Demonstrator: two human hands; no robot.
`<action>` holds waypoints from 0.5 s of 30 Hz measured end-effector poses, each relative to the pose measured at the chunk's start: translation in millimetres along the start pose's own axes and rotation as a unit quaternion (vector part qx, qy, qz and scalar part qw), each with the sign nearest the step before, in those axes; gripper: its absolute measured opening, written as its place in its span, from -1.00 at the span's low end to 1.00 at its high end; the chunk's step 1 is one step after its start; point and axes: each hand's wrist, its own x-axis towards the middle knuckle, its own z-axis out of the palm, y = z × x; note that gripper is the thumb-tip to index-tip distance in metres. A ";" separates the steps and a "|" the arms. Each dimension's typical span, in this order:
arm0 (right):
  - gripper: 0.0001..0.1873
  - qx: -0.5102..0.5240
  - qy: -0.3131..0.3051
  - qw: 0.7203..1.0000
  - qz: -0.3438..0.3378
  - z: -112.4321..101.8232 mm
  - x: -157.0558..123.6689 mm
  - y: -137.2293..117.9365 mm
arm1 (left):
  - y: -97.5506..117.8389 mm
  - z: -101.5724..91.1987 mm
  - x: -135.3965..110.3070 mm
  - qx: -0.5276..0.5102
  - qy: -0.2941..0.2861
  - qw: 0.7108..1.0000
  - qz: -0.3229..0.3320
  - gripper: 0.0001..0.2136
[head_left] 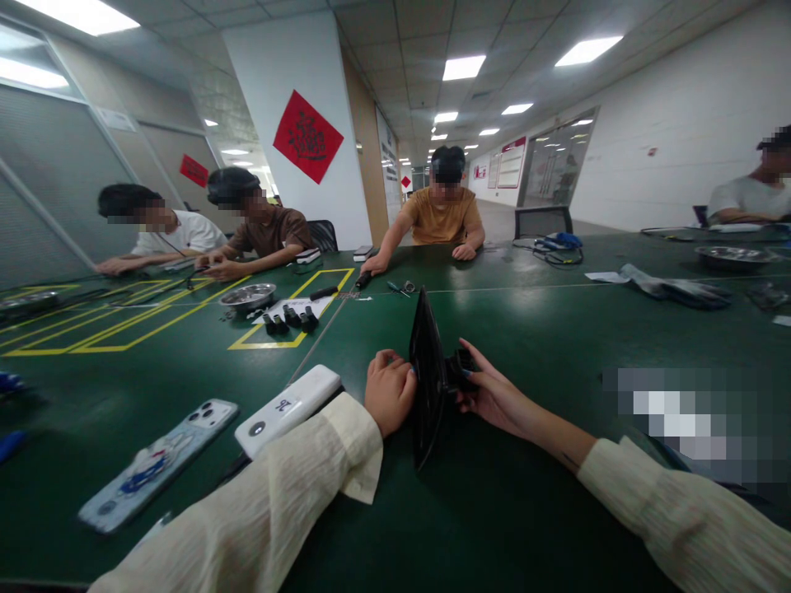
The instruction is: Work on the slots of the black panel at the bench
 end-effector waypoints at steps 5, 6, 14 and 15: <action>-0.17 0.002 0.005 1.000 -0.002 1.4 -0.6 -0.4 | 0.3 -0.3 1.1 0.001 -0.001 1.000 0.021 -0.71; -0.17 0.002 0.006 1.000 -0.002 1.5 -0.8 -0.6 | -0.2 -0.4 1.4 -0.002 0.002 1.000 0.023 -0.72; -0.18 0.005 0.015 1.000 0.001 1.4 -1.0 -0.7 | -3.3 0.2 2.0 -0.058 0.015 0.997 0.045 -0.65; -0.18 0.006 0.011 1.000 0.001 1.5 -1.2 -0.7 | -3.3 0.6 2.2 -0.058 0.012 0.997 0.045 -0.66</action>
